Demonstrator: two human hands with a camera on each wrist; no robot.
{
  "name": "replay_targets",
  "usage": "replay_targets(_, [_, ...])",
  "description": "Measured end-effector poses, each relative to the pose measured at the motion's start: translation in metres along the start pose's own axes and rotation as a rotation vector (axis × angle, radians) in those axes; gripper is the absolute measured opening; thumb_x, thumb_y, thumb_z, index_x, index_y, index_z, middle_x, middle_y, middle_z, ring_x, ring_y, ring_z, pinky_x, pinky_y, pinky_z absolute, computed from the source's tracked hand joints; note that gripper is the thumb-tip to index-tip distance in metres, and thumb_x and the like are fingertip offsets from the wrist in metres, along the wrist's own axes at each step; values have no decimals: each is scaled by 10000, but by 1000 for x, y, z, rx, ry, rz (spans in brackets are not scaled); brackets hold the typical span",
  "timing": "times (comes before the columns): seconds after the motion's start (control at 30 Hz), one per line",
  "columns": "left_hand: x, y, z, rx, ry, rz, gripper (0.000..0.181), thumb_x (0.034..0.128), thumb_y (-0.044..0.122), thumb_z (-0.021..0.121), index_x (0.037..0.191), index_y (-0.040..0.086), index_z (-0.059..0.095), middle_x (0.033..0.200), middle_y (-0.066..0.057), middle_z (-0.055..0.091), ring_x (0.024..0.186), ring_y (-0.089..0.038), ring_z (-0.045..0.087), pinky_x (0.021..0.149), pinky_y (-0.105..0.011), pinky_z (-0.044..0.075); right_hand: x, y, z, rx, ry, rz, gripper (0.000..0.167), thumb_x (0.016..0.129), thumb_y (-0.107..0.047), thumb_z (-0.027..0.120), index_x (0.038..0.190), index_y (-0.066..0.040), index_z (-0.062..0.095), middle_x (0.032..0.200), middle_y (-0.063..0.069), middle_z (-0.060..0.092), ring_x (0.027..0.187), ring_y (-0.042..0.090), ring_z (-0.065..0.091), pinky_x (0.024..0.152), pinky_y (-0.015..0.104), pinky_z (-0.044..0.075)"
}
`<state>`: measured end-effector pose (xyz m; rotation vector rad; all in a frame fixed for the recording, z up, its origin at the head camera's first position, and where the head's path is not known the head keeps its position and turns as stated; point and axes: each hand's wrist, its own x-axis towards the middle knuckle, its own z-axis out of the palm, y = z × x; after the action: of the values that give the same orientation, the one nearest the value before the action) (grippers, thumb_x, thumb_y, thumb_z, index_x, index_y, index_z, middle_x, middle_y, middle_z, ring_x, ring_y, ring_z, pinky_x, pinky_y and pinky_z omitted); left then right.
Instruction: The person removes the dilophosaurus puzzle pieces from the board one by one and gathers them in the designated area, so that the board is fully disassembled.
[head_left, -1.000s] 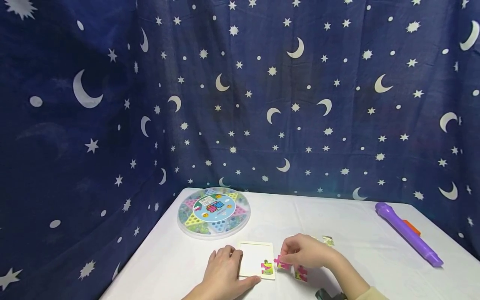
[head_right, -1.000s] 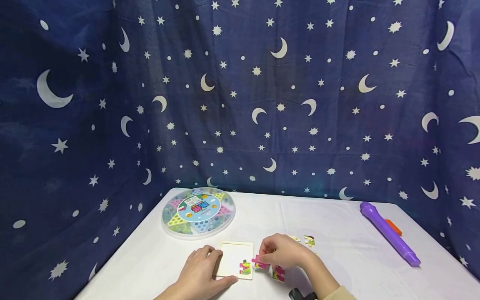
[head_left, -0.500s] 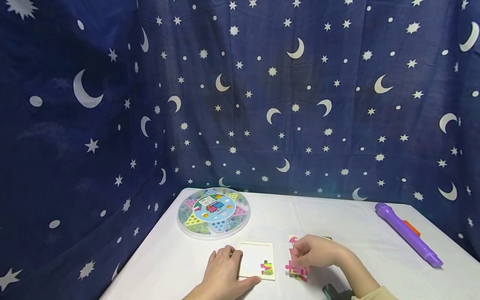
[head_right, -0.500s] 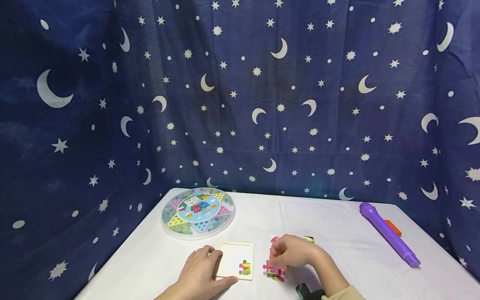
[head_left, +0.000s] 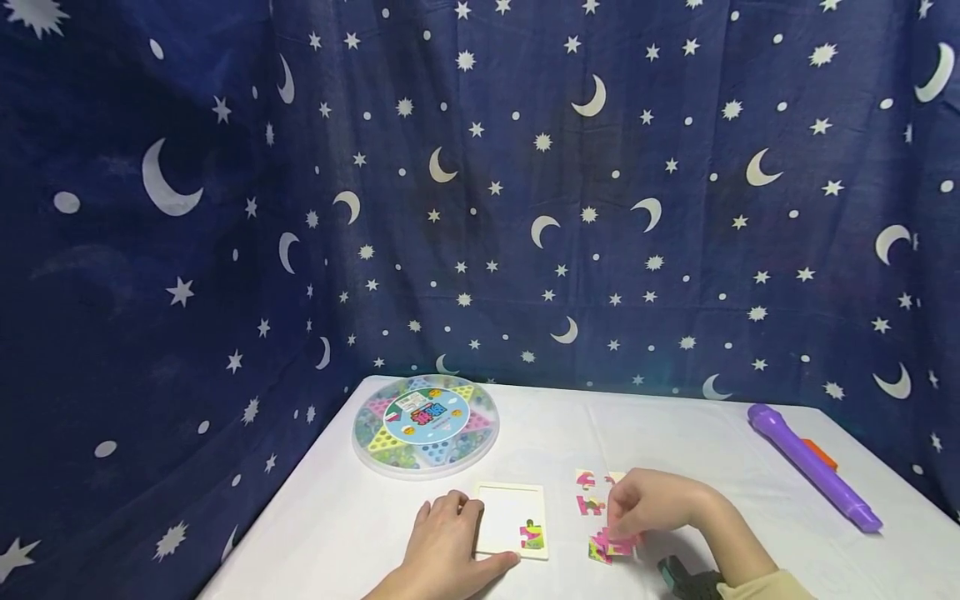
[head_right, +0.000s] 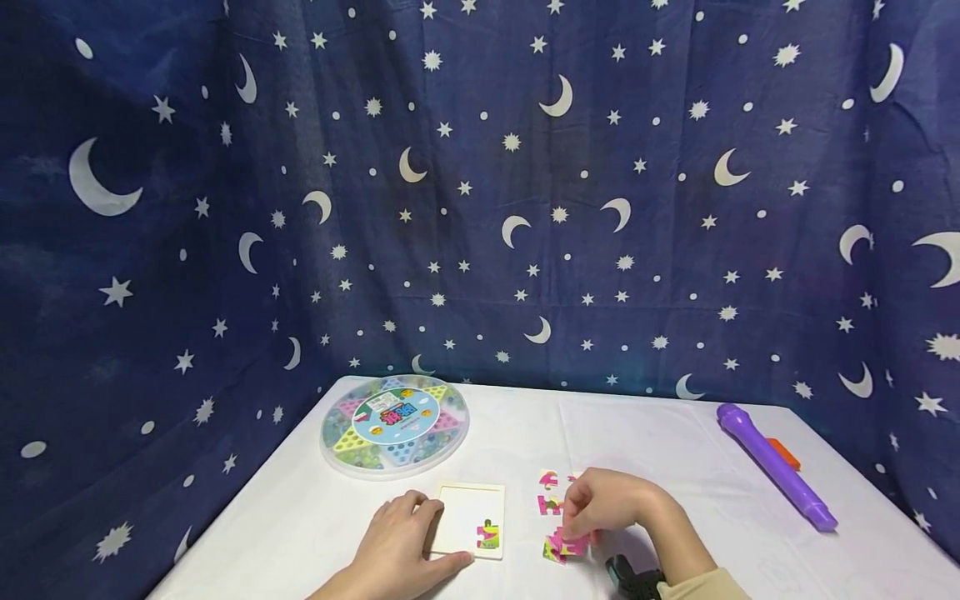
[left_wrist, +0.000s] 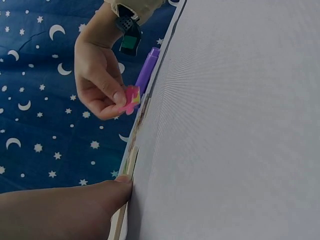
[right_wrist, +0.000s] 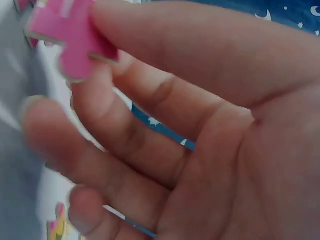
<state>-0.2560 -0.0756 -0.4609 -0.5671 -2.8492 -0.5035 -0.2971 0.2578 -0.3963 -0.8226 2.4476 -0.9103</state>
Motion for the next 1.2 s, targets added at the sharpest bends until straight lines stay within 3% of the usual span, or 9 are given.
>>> replay_targets(0.27, [-1,-1,1,-2,-6,-5,898,756,845,639,1172,51,685,1050,-73,576,976,-279,550,949,-645,424,-9,2,0,42,-49,70,104,815,-106,790,742,-49,742,670,-38,662,599,60,517,568,223,406])
replay_targets(0.63, [-3,-2,1,0,10,14,899,775,841,625,1187,44,681,1069,-84,581,980,-282,556,942,-641,420,-14,-1,3,-65,30,297,170,769,-77,865,690,-79,715,639,32,669,571,120,553,583,283,442])
replay_targets(0.93, [-2,-1,0,15,23,22,905,780,844,614,1198,44,680,1066,-83,594,1006,-276,568,945,-637,412,-15,0,-1,-51,15,243,152,761,-78,860,685,-75,729,622,18,662,557,104,536,551,261,411])
replay_targets(1.2, [-1,0,-1,-3,7,25,900,786,828,626,1204,33,680,1074,-94,601,1027,-290,572,964,-658,400,-17,1,0,-56,55,284,175,737,-57,876,669,-73,715,608,28,662,544,102,547,543,256,424])
